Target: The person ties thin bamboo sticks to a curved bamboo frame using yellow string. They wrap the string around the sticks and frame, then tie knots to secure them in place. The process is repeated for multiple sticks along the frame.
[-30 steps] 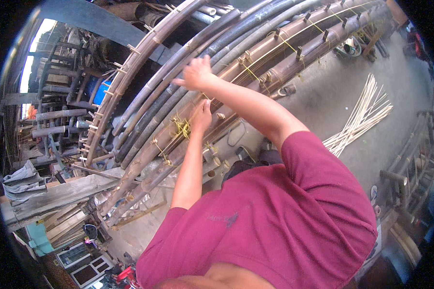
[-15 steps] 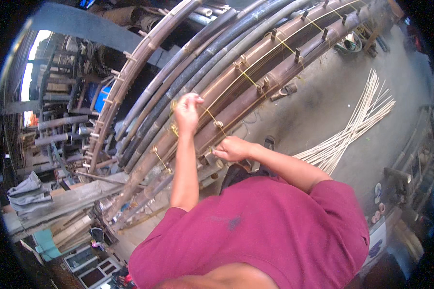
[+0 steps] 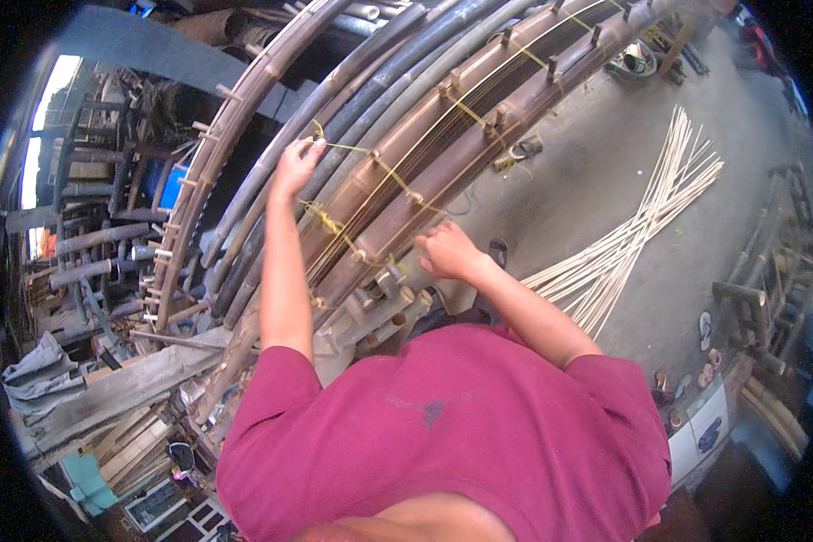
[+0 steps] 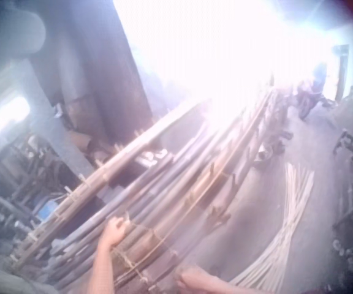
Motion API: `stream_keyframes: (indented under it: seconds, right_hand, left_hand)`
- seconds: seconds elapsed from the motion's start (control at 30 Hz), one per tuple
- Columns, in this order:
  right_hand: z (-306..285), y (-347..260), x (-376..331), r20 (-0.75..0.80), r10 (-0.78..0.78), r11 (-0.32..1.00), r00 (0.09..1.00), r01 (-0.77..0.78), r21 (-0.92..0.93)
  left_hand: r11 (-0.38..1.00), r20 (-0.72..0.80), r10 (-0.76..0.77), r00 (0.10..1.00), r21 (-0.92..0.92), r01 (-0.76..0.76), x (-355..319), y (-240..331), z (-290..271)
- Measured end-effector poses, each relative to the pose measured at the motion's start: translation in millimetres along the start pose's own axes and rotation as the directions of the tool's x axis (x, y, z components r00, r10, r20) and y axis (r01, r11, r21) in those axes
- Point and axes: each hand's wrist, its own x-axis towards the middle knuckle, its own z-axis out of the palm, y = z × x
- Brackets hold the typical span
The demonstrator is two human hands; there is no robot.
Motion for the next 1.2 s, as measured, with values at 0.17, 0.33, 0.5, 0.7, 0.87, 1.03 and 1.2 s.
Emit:
stream_keyframes:
  seconds: [0.17, 0.33, 0.5, 0.7, 0.87, 1.03, 1.2]
  right_hand:
    - [40, -23, -21, -0.014, 0.176, 0.974, 0.984, -0.176, -0.142]
    - [41, -56, -3, 0.453, -0.005, 0.86, 0.891, -0.227, 0.457]
    - [29, -108, 19, 0.636, 0.123, -0.716, 0.762, -0.375, 0.588]
    - [-8, -200, 115, -0.269, 0.256, 0.941, 0.928, -0.175, 0.291]
    - [-32, -156, 187, -0.027, -0.015, 0.971, 1.0, 0.008, -0.238]
    - [-28, -120, 212, 0.121, -0.074, 0.612, 0.99, -0.051, 0.789]
    - [-28, -124, 63, 0.283, -0.397, 0.848, 0.873, 0.231, 0.477]
  left_hand:
    - [0.94, 0.179, -0.005, 0.984, 0.335, -0.056, -71, 3, -116]
    - [0.935, -0.066, -0.222, 0.973, 0.27, 0.231, -104, 16, -161]
    - [1.0, 0.294, 0.014, 0.956, -0.015, -0.01, -185, 10, -32]
    - [0.978, 0.006, -0.16, 0.987, -0.137, 0.16, -211, 11, 39]
    - [0.99, -0.207, -0.115, 0.972, -0.104, 0.095, -200, 23, 29]
    - [0.981, -0.058, -0.175, 0.983, -0.098, 0.169, -197, 15, 28]
    - [0.918, 0.008, -0.374, 0.928, -0.138, 0.371, -200, 27, 17]
